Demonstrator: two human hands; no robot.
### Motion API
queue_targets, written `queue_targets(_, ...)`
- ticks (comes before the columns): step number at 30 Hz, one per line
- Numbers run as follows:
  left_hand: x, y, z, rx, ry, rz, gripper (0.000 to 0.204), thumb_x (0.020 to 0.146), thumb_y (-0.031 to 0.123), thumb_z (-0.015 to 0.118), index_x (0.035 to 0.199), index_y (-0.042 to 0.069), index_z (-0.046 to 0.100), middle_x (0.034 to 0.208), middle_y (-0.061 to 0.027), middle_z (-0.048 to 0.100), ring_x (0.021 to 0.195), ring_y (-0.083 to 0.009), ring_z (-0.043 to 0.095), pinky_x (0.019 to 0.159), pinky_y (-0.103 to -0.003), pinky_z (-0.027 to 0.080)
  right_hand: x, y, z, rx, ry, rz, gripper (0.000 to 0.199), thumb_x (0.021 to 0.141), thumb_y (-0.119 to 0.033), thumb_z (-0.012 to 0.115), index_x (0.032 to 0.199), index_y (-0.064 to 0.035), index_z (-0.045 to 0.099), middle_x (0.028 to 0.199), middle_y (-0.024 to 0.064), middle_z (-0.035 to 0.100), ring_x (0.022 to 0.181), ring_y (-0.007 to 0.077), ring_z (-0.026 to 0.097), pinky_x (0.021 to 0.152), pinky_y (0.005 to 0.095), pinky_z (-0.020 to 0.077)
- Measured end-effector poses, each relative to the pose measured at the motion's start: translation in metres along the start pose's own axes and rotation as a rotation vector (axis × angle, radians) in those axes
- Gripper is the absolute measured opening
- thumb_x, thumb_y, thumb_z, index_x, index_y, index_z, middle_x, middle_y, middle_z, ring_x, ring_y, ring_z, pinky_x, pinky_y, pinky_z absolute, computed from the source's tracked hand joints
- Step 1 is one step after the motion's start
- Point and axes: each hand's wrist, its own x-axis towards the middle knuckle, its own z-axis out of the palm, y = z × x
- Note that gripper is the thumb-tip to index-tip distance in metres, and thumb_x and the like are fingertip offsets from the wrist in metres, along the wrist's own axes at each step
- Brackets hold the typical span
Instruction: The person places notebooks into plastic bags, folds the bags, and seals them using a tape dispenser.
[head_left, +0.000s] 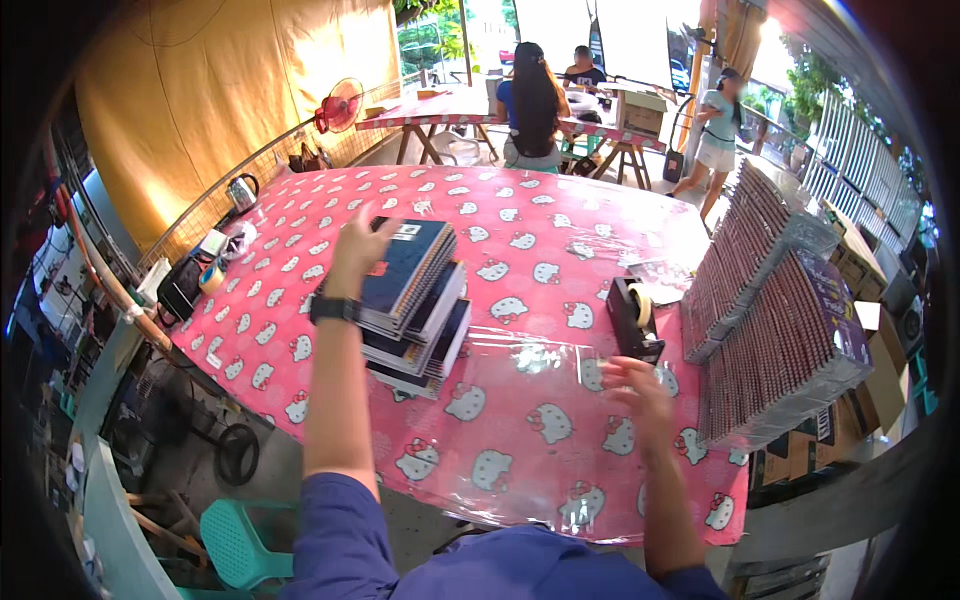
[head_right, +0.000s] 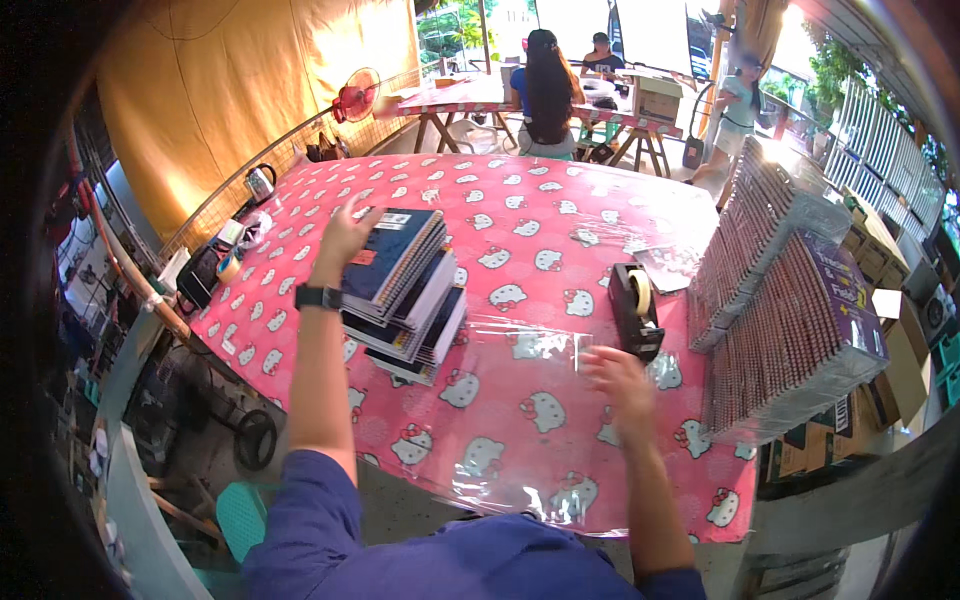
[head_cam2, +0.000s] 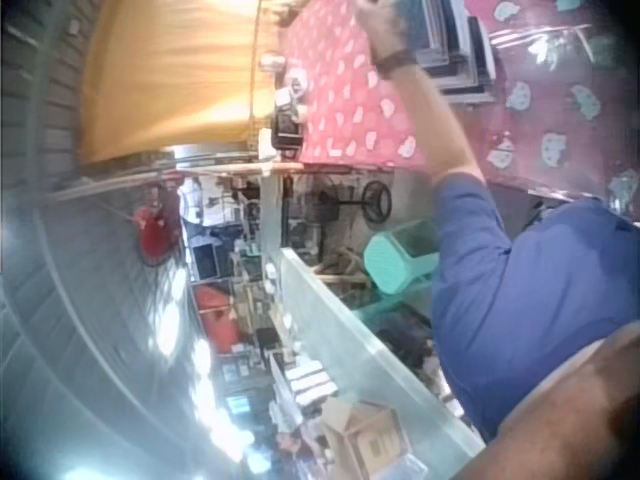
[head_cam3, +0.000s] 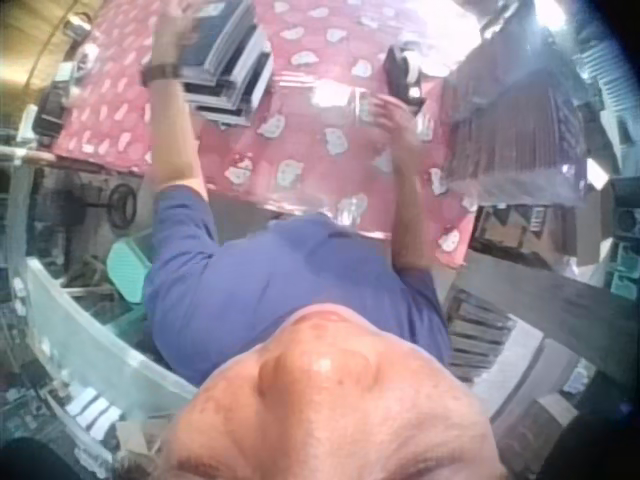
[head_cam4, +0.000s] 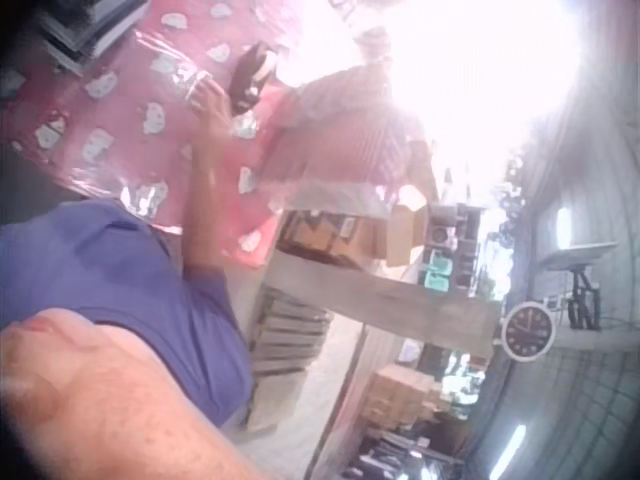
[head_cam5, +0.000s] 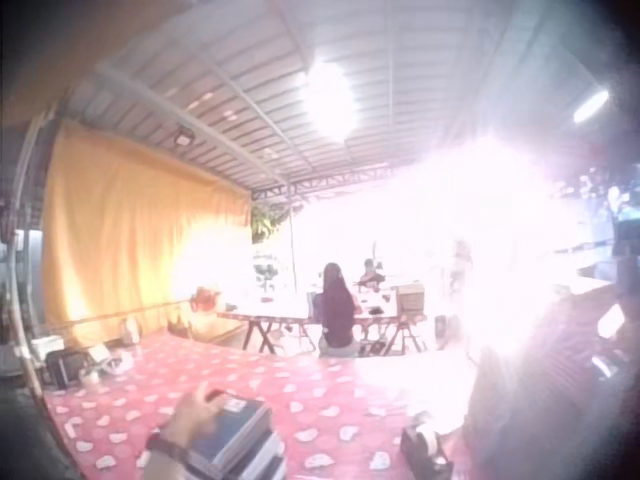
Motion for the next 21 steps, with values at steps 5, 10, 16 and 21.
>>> queue_targets(5,0.048,-0.137,-0.008,-0.362,-0.644,-0.34,0.077,0.083,0.053,0.058,0.13,-0.006,0.042,0.125,-0.0154,0.054,0.11,-0.029,0.054,0.095,-0.033,0.04,0.108,0.06,0.152,0.257,-0.269,0.373,0.066,0.088,-0.045,0.054,0.134,-0.002,0.035,0.133,0.0147,0.044,0.116,0.0236,0.048,0.091,0.0398,0.0428)
queue_targets(10,0.031,-0.136,-0.004,-0.794,-0.759,-0.609,0.065,0.089,0.054,0.047,0.125,0.0,0.051,0.118,-0.0119,0.059,0.107,-0.0201,0.054,0.092,-0.031,0.042,0.158,0.06,0.209,0.31,-0.111,0.564,0.095,0.071,-0.07,0.06,0.14,-0.0107,0.031,0.122,0.0192,0.043,0.124,0.0339,0.035,0.098,0.0614,0.0276)
queue_targets(16,-0.038,-0.067,0.004,-0.778,-0.725,-0.382,0.07,0.087,0.051,0.054,0.128,-0.005,0.042,0.122,-0.0111,0.054,0.108,-0.0159,0.053,0.092,-0.028,0.039,0.141,0.068,0.182,0.287,-0.298,0.524,0.07,0.071,-0.034,0.076,0.125,-0.001,0.047,0.119,0.0176,0.053,0.111,0.026,0.048,0.094,0.0406,0.0389)
queue_targets(21,-0.155,0.021,0.056,-1.087,-0.39,-0.179,0.071,0.076,0.019,0.072,0.134,0.002,0.035,0.112,-0.006,0.054,0.101,-0.0164,0.053,0.089,-0.031,0.044,0.03,0.025,0.071,0.091,-0.23,0.048,0.102,0.061,-0.015,0.079,0.14,0.004,0.017,0.134,0.0153,0.037,0.123,0.0197,0.038,0.103,0.0328,0.0309)
